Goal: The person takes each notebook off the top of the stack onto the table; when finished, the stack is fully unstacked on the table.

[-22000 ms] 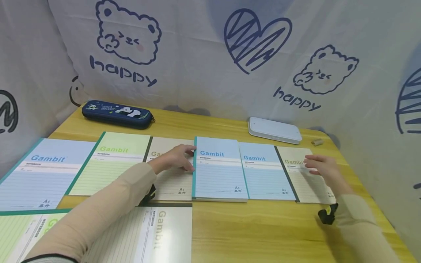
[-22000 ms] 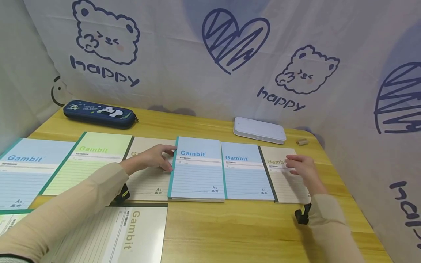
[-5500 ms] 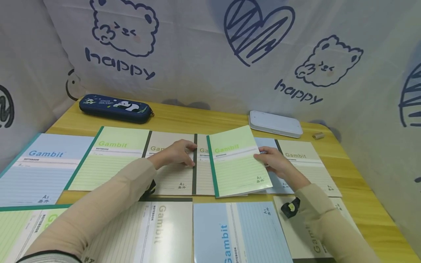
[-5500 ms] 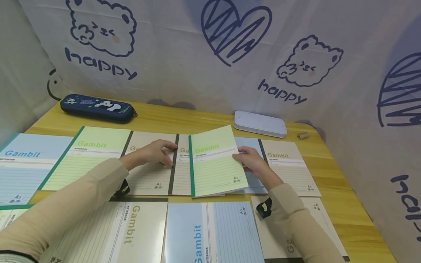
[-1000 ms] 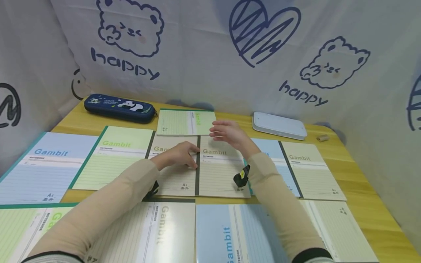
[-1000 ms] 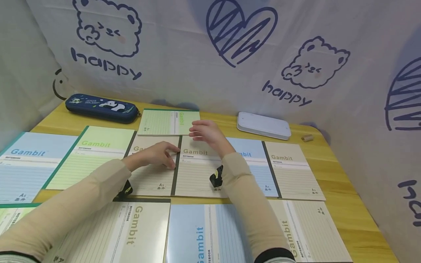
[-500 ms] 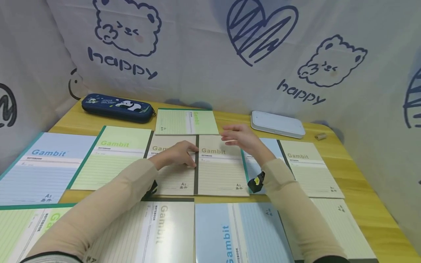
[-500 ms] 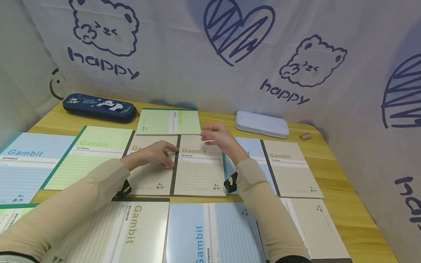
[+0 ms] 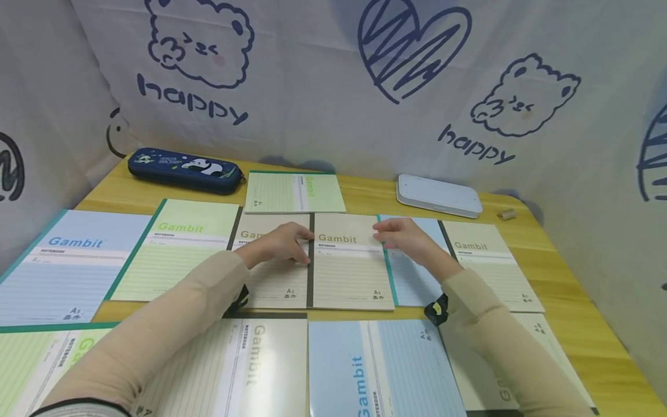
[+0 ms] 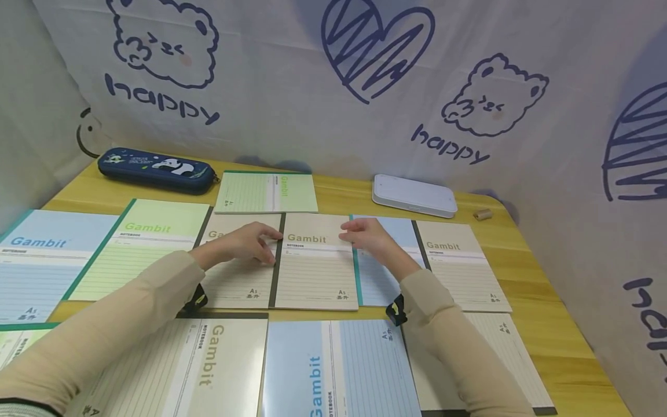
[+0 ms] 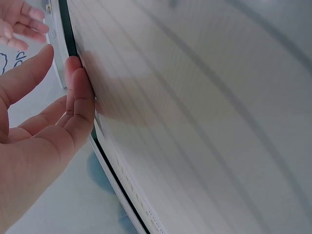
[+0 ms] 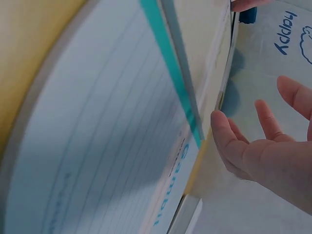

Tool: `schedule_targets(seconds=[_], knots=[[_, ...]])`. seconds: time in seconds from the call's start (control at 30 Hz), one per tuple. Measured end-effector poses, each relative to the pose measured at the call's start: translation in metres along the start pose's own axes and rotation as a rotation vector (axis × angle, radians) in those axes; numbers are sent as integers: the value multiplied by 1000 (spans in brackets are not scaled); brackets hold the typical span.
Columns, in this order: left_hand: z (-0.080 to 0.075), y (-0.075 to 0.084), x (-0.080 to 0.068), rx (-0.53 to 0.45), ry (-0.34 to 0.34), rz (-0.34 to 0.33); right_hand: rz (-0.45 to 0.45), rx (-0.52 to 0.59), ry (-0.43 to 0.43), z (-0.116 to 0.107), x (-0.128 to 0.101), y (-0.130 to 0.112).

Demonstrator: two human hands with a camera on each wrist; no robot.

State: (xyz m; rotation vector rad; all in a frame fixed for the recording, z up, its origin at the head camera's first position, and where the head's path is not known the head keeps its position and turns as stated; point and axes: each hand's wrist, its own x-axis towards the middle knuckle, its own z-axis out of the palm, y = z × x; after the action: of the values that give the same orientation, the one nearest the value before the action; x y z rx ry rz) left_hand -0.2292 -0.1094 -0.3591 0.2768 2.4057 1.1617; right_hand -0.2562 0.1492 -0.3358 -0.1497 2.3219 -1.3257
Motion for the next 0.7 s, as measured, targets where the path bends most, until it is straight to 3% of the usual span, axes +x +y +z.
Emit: schedule_targets(seconds=[0.33,0.7], knots=[[0,1,2,-3,-1,1,92,-79,24,-8,-15,13],[0,2,0,0,2,-14,60,-84,-16,-1,-18,20]])
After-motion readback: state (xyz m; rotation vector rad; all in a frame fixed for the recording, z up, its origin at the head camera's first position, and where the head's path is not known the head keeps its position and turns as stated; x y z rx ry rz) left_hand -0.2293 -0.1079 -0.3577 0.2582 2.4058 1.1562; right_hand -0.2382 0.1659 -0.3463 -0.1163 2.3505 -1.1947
